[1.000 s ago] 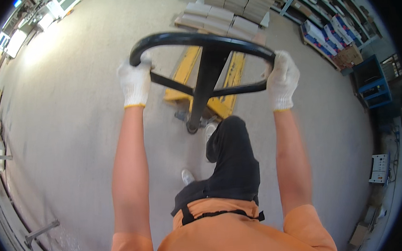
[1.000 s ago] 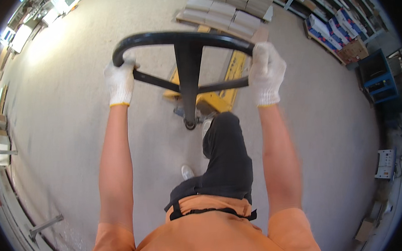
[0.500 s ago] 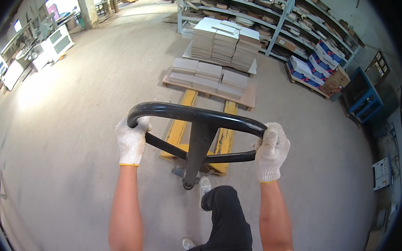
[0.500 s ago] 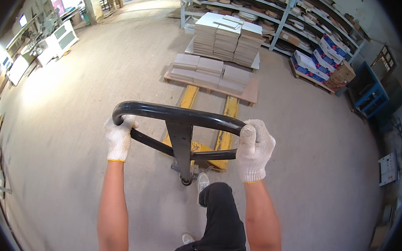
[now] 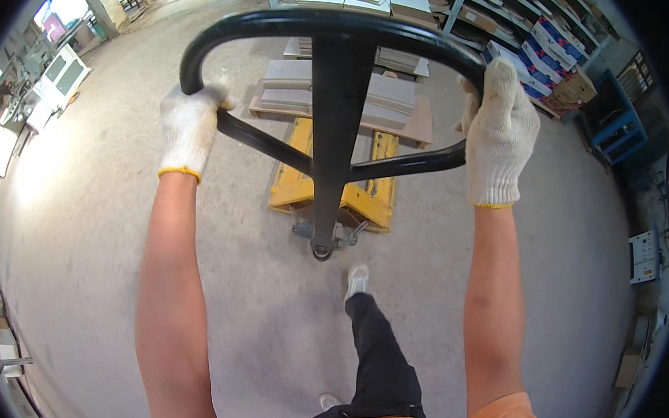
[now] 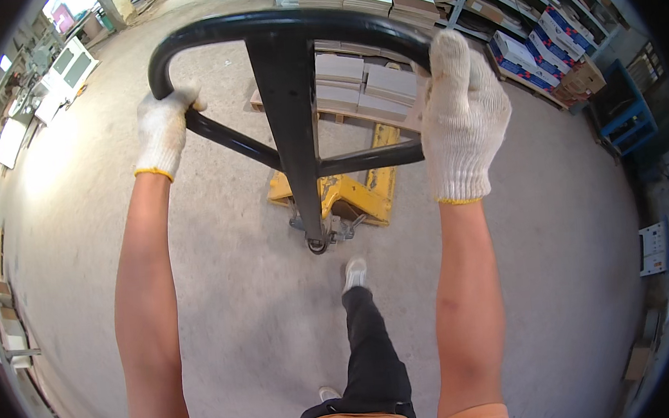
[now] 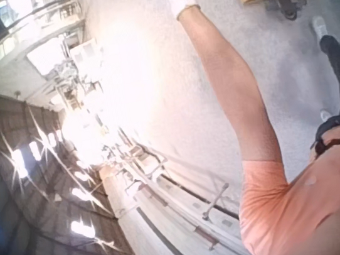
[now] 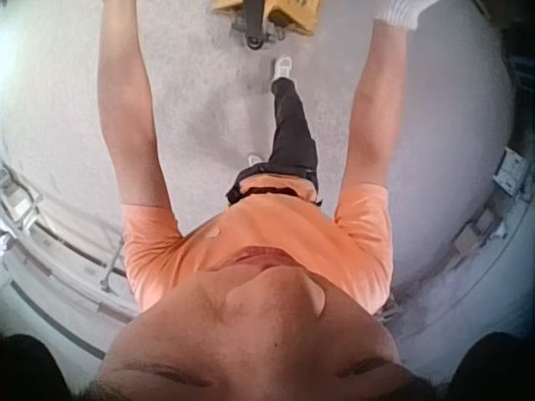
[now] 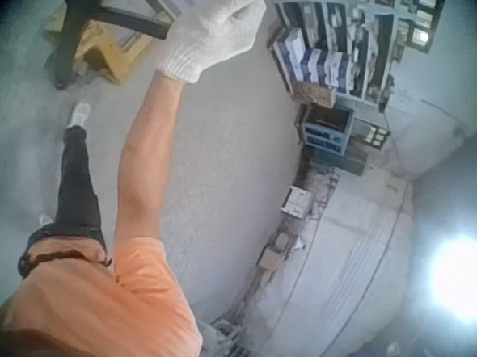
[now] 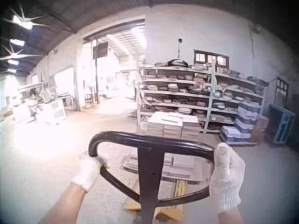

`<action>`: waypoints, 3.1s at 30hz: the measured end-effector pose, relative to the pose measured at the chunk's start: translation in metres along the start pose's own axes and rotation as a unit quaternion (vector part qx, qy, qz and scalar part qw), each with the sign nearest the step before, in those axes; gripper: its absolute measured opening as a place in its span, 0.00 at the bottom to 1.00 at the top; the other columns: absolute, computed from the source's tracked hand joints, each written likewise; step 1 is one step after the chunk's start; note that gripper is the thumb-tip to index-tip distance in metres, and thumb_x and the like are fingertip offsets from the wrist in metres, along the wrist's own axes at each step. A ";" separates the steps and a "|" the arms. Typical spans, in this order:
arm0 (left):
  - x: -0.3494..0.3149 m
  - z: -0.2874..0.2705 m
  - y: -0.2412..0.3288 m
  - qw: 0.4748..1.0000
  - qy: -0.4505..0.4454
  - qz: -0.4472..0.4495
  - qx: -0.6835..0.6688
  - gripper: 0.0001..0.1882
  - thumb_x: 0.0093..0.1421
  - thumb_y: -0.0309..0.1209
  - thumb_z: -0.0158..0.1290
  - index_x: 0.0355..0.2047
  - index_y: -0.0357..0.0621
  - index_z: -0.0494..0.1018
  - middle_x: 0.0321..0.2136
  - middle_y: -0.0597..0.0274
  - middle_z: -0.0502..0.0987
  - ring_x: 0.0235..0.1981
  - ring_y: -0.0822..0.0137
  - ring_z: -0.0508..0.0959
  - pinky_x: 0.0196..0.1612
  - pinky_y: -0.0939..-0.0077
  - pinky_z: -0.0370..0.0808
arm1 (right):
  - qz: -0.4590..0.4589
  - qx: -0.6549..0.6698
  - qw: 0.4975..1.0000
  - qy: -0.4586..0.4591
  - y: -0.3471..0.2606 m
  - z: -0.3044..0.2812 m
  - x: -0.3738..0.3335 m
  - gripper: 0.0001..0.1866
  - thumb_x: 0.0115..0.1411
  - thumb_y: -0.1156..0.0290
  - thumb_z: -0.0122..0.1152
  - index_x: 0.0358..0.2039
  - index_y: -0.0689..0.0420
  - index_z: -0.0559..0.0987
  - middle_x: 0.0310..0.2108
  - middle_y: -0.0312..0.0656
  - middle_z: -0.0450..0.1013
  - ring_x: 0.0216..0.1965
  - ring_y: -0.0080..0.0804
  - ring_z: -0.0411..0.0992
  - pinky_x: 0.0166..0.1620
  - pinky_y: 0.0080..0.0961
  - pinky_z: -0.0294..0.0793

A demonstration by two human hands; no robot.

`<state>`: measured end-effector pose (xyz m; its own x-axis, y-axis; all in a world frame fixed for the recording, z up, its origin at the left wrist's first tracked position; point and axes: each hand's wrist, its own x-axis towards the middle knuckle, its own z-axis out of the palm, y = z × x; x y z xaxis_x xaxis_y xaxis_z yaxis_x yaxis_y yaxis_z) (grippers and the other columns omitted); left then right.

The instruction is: The person operates a CNC machine, removes a finished sheet, and then uses a pallet jack to move a stack of sheets across the workshop floor.

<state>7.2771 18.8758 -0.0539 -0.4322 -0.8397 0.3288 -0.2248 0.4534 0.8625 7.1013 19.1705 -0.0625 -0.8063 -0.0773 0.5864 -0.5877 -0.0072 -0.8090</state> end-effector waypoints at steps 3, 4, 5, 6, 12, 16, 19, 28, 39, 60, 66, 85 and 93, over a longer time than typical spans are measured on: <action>0.057 0.051 0.004 1.000 0.014 -0.016 0.018 0.15 0.60 0.38 0.67 0.28 0.37 0.83 0.23 0.59 0.83 0.25 0.69 0.79 0.35 0.71 0.75 | 0.012 0.037 0.999 0.030 0.038 0.020 0.049 0.33 0.77 0.41 0.51 0.31 0.59 0.83 0.16 0.30 0.67 0.16 0.17 0.63 0.24 0.20 0.66; 0.075 0.072 0.005 0.999 0.008 -0.005 -0.043 0.13 0.60 0.36 0.67 0.29 0.37 0.83 0.23 0.59 0.83 0.24 0.68 0.79 0.33 0.71 0.75 | 0.013 0.032 0.999 0.039 0.046 0.020 0.063 0.32 0.77 0.42 0.51 0.32 0.59 0.83 0.16 0.31 0.67 0.16 0.18 0.63 0.24 0.20 0.67; 0.084 0.088 -0.001 0.996 0.003 -0.005 -0.093 0.10 0.60 0.33 0.67 0.30 0.38 0.82 0.24 0.58 0.83 0.24 0.67 0.80 0.32 0.72 0.74 | 0.022 0.019 0.999 0.041 0.057 0.025 0.074 0.32 0.77 0.42 0.51 0.33 0.60 0.84 0.16 0.31 0.67 0.17 0.18 0.63 0.24 0.20 0.67; 0.084 0.099 -0.005 0.995 0.000 -0.030 -0.090 0.09 0.59 0.31 0.67 0.30 0.38 0.82 0.24 0.58 0.83 0.24 0.67 0.80 0.32 0.72 0.75 | 0.010 0.004 1.000 0.023 0.065 0.026 0.087 0.31 0.77 0.43 0.50 0.37 0.61 0.83 0.17 0.32 0.67 0.17 0.17 0.63 0.24 0.20 0.67; 0.133 0.157 -0.014 0.990 -0.012 -0.029 -0.134 0.01 0.57 0.21 0.59 0.29 0.38 0.80 0.24 0.58 0.82 0.25 0.66 0.80 0.32 0.71 0.76 | 0.018 0.027 0.999 0.037 0.113 0.049 0.124 0.34 0.75 0.38 0.53 0.33 0.62 0.80 0.20 0.31 0.69 0.20 0.17 0.66 0.25 0.20 0.63; 0.170 0.187 -0.035 0.996 -0.014 0.041 -0.075 0.05 0.61 0.20 0.56 0.37 0.36 0.80 0.30 0.65 0.82 0.31 0.74 0.78 0.37 0.74 0.75 | 0.029 -0.066 0.997 0.023 0.156 0.078 0.151 0.45 0.71 0.25 0.40 0.29 0.60 0.79 0.19 0.31 0.68 0.20 0.18 0.66 0.25 0.21 0.61; 0.210 0.233 -0.050 0.991 0.040 0.109 -0.062 0.14 0.53 0.17 0.56 0.39 0.34 0.84 0.26 0.55 0.84 0.28 0.70 0.82 0.37 0.73 0.78 | 0.005 -0.100 0.994 0.044 0.190 0.096 0.185 0.48 0.70 0.22 0.35 0.27 0.59 0.78 0.19 0.32 0.68 0.21 0.20 0.66 0.26 0.22 0.61; 0.360 0.289 -0.108 0.978 -0.002 0.207 -0.013 0.09 0.62 0.24 0.65 0.29 0.40 0.74 0.20 0.67 0.68 0.25 0.75 0.70 0.32 0.78 0.71 | 0.004 -0.140 0.982 0.130 0.262 0.225 0.278 0.41 0.74 0.30 0.39 0.30 0.60 0.76 0.27 0.38 0.71 0.32 0.29 0.69 0.38 0.27 0.69; 0.357 0.209 -0.114 0.984 -0.055 0.162 0.055 0.12 0.68 0.23 0.49 0.25 0.45 0.66 0.16 0.65 0.74 0.22 0.63 0.70 0.60 0.43 0.71 | 0.018 -0.019 1.000 -0.013 0.253 0.274 0.256 0.48 0.60 0.16 0.45 0.20 0.56 0.76 0.14 0.37 0.66 0.15 0.29 0.70 0.22 0.30 0.77; 0.473 0.145 -0.215 0.976 -0.064 0.200 -0.056 0.17 0.62 0.16 0.55 0.19 0.44 0.64 0.17 0.69 0.67 0.21 0.71 0.70 0.27 0.70 0.70 | -0.098 -0.045 0.994 0.008 0.222 0.393 0.202 0.27 0.53 0.46 0.75 0.31 0.61 0.82 0.22 0.40 0.78 0.21 0.33 0.76 0.28 0.32 0.79; 0.506 0.123 -0.253 0.975 -0.097 0.201 0.015 0.13 0.71 0.30 0.55 0.26 0.42 0.72 0.32 0.60 0.76 0.25 0.70 0.74 0.27 0.74 0.70 | -0.034 -0.128 0.985 0.108 0.216 0.445 0.196 0.36 0.67 0.34 0.56 0.28 0.61 0.81 0.19 0.39 0.73 0.19 0.29 0.70 0.25 0.25 0.65; 0.548 0.087 -0.217 0.979 -0.067 0.152 0.122 0.08 0.60 0.27 0.65 0.38 0.40 0.81 0.28 0.59 0.83 0.30 0.63 0.82 0.47 0.67 0.79 | -0.027 -0.053 0.994 0.097 0.212 0.511 0.189 0.30 0.74 0.43 0.57 0.35 0.62 0.82 0.20 0.34 0.71 0.22 0.20 0.69 0.28 0.24 0.69; 0.369 -0.107 -0.284 0.903 -0.105 0.381 0.169 0.12 0.55 0.20 0.64 0.37 0.47 0.75 0.36 0.62 0.81 0.47 0.49 0.80 0.72 0.30 0.55 | -0.009 0.003 1.000 0.007 0.106 0.444 -0.077 0.19 0.72 0.56 0.57 0.32 0.61 0.76 0.33 0.44 0.74 0.39 0.36 0.75 0.47 0.38 0.77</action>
<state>7.2750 18.4052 -0.1369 -0.7220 -0.1872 0.6661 -0.0317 0.9706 0.2384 7.1311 18.7326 -0.2110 -0.7965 -0.0632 0.6013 -0.6017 -0.0146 -0.7986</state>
